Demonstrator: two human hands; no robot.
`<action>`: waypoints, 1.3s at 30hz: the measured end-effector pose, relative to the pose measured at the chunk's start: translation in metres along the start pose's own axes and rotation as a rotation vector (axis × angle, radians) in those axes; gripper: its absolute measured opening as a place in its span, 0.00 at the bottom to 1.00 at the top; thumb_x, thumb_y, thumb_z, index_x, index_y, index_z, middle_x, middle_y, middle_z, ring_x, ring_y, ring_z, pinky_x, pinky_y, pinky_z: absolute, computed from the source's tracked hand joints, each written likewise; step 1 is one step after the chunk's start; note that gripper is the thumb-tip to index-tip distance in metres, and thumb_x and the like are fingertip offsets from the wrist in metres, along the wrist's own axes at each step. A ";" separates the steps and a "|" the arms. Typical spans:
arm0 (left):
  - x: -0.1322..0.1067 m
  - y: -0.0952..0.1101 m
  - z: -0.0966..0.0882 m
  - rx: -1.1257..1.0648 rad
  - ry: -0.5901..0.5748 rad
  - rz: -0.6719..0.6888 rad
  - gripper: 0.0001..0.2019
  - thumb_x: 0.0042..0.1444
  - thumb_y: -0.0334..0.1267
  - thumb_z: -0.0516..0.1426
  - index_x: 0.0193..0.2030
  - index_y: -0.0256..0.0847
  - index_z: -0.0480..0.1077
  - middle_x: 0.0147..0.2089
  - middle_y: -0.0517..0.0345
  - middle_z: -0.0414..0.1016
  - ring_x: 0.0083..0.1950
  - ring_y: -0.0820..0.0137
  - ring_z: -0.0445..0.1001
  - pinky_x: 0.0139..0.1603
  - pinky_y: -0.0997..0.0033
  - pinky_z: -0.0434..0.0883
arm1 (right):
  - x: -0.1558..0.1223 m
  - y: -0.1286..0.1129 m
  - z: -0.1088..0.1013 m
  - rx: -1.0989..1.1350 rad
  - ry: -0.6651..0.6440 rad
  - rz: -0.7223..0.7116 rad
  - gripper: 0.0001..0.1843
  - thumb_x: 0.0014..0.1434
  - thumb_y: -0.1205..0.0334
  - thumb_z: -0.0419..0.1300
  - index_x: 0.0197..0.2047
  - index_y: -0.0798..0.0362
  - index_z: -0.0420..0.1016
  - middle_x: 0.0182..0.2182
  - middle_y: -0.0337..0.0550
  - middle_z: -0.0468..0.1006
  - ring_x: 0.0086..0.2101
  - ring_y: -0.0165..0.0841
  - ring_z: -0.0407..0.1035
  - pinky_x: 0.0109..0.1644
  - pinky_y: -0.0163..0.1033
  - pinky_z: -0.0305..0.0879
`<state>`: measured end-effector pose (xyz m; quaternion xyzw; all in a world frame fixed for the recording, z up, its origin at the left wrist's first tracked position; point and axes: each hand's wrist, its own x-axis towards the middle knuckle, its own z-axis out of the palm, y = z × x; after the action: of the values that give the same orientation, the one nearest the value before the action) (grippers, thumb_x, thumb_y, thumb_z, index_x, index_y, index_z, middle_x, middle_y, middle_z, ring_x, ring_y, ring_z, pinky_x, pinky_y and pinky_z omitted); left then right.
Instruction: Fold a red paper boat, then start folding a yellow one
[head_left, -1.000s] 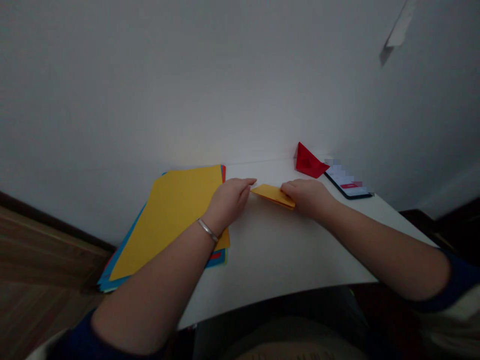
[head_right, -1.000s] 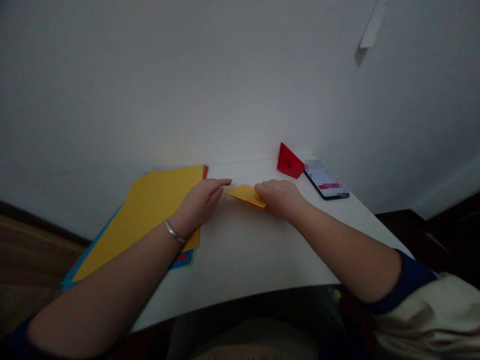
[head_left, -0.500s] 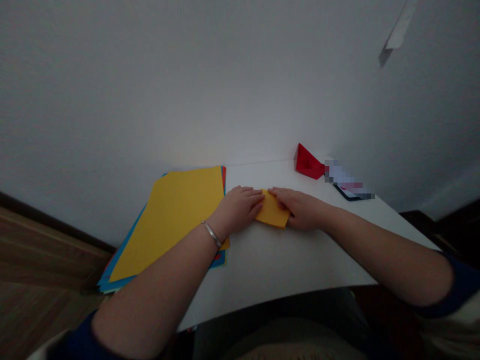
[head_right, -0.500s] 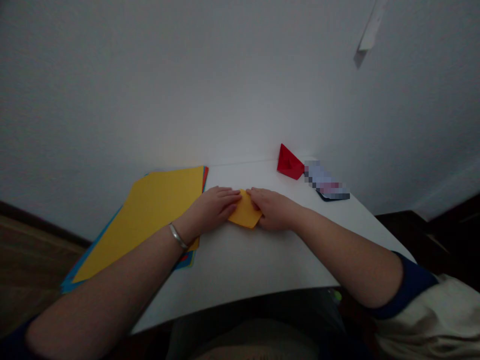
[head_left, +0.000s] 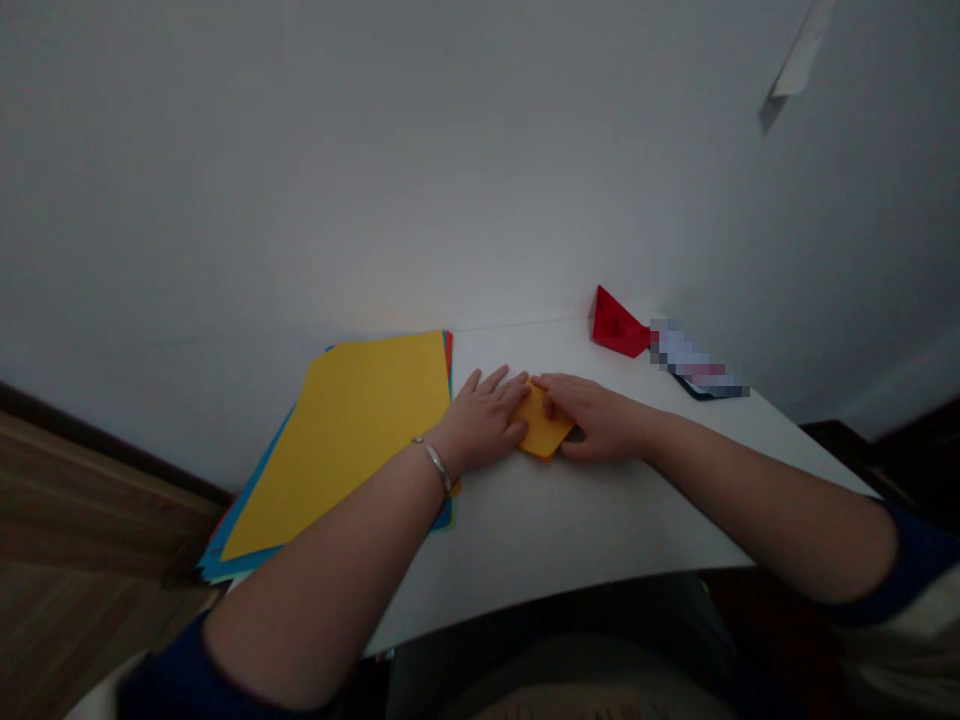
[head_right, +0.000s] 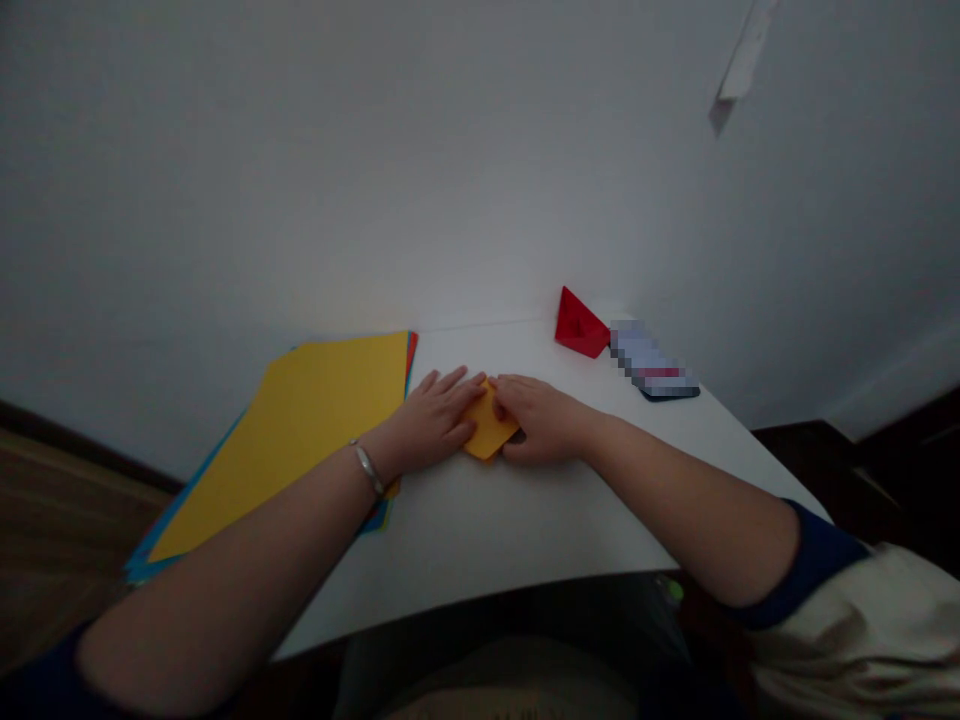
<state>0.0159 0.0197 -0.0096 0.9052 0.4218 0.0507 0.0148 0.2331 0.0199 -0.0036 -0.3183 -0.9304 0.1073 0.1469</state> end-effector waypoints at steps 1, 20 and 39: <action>0.000 0.001 0.000 -0.009 0.001 -0.007 0.28 0.64 0.44 0.48 0.69 0.36 0.53 0.72 0.46 0.52 0.72 0.53 0.48 0.69 0.42 0.45 | 0.000 0.000 0.000 -0.001 0.000 0.001 0.31 0.48 0.55 0.64 0.53 0.59 0.69 0.56 0.62 0.69 0.61 0.49 0.58 0.65 0.56 0.52; 0.002 -0.005 0.003 0.010 0.027 0.075 0.30 0.66 0.53 0.45 0.68 0.36 0.55 0.71 0.41 0.53 0.72 0.54 0.50 0.69 0.43 0.44 | -0.004 0.011 -0.015 -0.168 -0.028 -0.190 0.15 0.60 0.51 0.60 0.45 0.49 0.79 0.45 0.47 0.80 0.45 0.38 0.72 0.47 0.43 0.67; -0.001 0.004 -0.023 0.165 0.026 -0.025 0.13 0.63 0.34 0.51 0.40 0.38 0.77 0.40 0.48 0.78 0.45 0.61 0.74 0.43 0.63 0.73 | -0.001 -0.002 -0.025 -0.469 -0.066 0.281 0.11 0.61 0.60 0.54 0.34 0.51 0.78 0.33 0.45 0.80 0.32 0.36 0.72 0.29 0.39 0.54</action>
<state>0.0164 0.0158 0.0136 0.8971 0.4361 0.0275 -0.0649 0.2412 0.0209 0.0205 -0.4659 -0.8808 -0.0812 0.0223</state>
